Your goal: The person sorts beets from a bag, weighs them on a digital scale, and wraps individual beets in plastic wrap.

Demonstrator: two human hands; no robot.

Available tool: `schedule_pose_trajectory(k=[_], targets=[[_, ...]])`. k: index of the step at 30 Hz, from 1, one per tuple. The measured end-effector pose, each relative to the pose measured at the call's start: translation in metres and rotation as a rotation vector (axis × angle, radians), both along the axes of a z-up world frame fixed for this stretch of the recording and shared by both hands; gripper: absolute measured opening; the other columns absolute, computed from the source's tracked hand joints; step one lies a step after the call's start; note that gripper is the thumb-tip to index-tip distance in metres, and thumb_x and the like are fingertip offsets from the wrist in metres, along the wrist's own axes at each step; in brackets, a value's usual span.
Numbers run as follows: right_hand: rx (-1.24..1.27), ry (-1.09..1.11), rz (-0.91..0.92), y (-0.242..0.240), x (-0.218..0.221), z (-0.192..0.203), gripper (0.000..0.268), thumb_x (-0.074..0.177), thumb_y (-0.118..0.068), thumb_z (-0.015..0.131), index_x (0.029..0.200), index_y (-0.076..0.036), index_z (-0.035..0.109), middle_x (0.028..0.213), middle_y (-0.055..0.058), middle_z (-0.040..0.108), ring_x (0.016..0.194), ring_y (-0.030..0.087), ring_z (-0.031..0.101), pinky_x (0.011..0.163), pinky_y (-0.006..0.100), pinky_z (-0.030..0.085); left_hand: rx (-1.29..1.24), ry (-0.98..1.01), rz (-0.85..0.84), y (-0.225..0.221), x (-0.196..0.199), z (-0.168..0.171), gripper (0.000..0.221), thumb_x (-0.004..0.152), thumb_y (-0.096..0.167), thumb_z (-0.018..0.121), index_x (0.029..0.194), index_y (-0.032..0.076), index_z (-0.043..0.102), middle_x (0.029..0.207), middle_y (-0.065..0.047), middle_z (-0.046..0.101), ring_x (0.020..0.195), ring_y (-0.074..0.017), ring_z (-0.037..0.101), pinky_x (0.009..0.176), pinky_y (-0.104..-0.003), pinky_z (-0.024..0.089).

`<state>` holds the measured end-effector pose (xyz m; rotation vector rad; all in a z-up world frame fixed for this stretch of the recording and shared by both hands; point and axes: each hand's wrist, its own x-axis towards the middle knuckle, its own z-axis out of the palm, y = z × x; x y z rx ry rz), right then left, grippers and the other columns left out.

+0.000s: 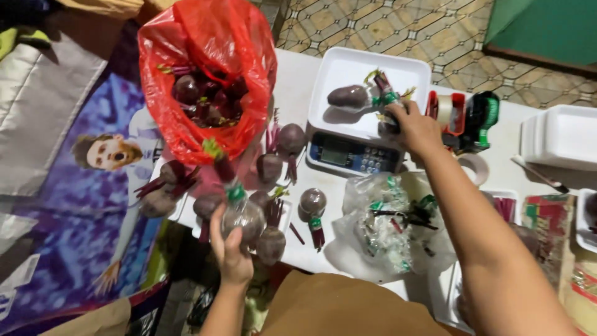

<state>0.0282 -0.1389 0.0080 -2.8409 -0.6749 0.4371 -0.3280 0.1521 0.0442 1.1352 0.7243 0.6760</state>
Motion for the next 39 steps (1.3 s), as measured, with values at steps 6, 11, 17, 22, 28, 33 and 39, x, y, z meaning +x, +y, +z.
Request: schedule_pose_trajectory(k=[6, 11, 17, 22, 28, 33, 39], targets=[[0.037, -0.103, 0.036, -0.011, -0.008, 0.011, 0.095, 0.074, -0.026, 0.086, 0.155, -0.033, 0.036, 0.157, 0.018, 0.032, 0.089, 0.055, 0.068, 0.06, 0.061, 0.056, -0.108, -0.057, 0.124, 0.004, -0.062, -0.03, 0.079, 0.073, 0.032, 0.063, 0.145, 0.002, 0.047, 0.119, -0.021, 0.059, 0.101, -0.0313, 0.063, 0.086, -0.041, 0.055], [0.619, -0.218, 0.005, -0.028, -0.046, 0.066, 0.055, 0.091, -0.01, 0.085, 0.14, -0.002, 0.061, 0.129, 0.021, 0.055, 0.115, 0.033, 0.055, 0.077, 0.039, 0.051, -0.117, -0.237, 0.145, -0.002, -0.054, -0.025, 0.076, 0.075, 0.037, 0.07, 0.14, 0.004, 0.051, 0.112, -0.016, 0.063, 0.096, -0.0278, 0.065, 0.082, -0.039, 0.056], [0.753, -0.26, 0.013, -0.049, -0.085, 0.1, 0.04, 0.096, -0.007, 0.083, 0.132, 0.002, 0.066, 0.124, 0.018, 0.061, 0.11, 0.031, 0.055, 0.092, 0.038, 0.041, -0.144, -0.201, 0.11, -0.007, -0.038, -0.011, 0.079, 0.07, 0.038, 0.069, 0.14, 0.006, 0.048, 0.119, -0.019, 0.058, 0.101, -0.0321, 0.061, 0.082, -0.043, 0.055], [0.883, 0.075, -0.177, -0.033, -0.133, 0.143, 0.037, 0.096, -0.003, 0.068, 0.131, -0.001, 0.057, 0.13, 0.015, 0.059, 0.117, 0.027, 0.062, 0.1, 0.036, 0.055, -0.156, -0.172, 0.086, -0.013, -0.027, -0.005, 0.08, 0.068, 0.04, 0.068, 0.137, 0.006, 0.048, 0.113, -0.018, 0.059, 0.096, -0.0306, 0.062, 0.075, -0.042, 0.057], [0.839, 0.622, -0.074, 0.032, -0.2, 0.092, 0.04, 0.085, -0.019, 0.073, 0.122, -0.004, 0.069, 0.108, 0.016, 0.074, 0.097, 0.025, 0.067, 0.088, 0.039, 0.052, -0.041, -0.199, 0.076, -0.022, -0.018, 0.016, 0.069, 0.075, 0.043, 0.063, 0.131, 0.005, 0.054, 0.108, -0.014, 0.062, 0.094, -0.0221, 0.063, 0.078, -0.036, 0.058], [0.679, 0.613, -0.075, 0.079, -0.211, -0.028, 0.048, 0.081, -0.02, 0.083, 0.126, -0.012, 0.07, 0.107, 0.017, 0.077, 0.108, 0.038, 0.071, 0.091, 0.049, 0.054, 0.041, -0.158, 0.087, -0.022, -0.029, 0.025, 0.066, 0.077, 0.048, 0.061, 0.128, 0.006, 0.056, 0.099, -0.011, 0.064, 0.088, -0.0161, 0.064, 0.077, -0.032, 0.06], [0.375, 0.472, -0.057, 0.122, -0.212, -0.051, 0.082, 0.081, -0.02, 0.083, 0.151, -0.013, 0.042, 0.132, 0.027, 0.054, 0.112, 0.054, 0.066, 0.097, 0.062, 0.055, 0.02, -0.033, -0.055, -0.025, -0.053, 0.002, 0.071, 0.08, 0.047, 0.064, 0.139, 0.01, 0.051, 0.112, -0.01, 0.062, 0.097, -0.0166, 0.062, 0.083, -0.031, 0.057]])
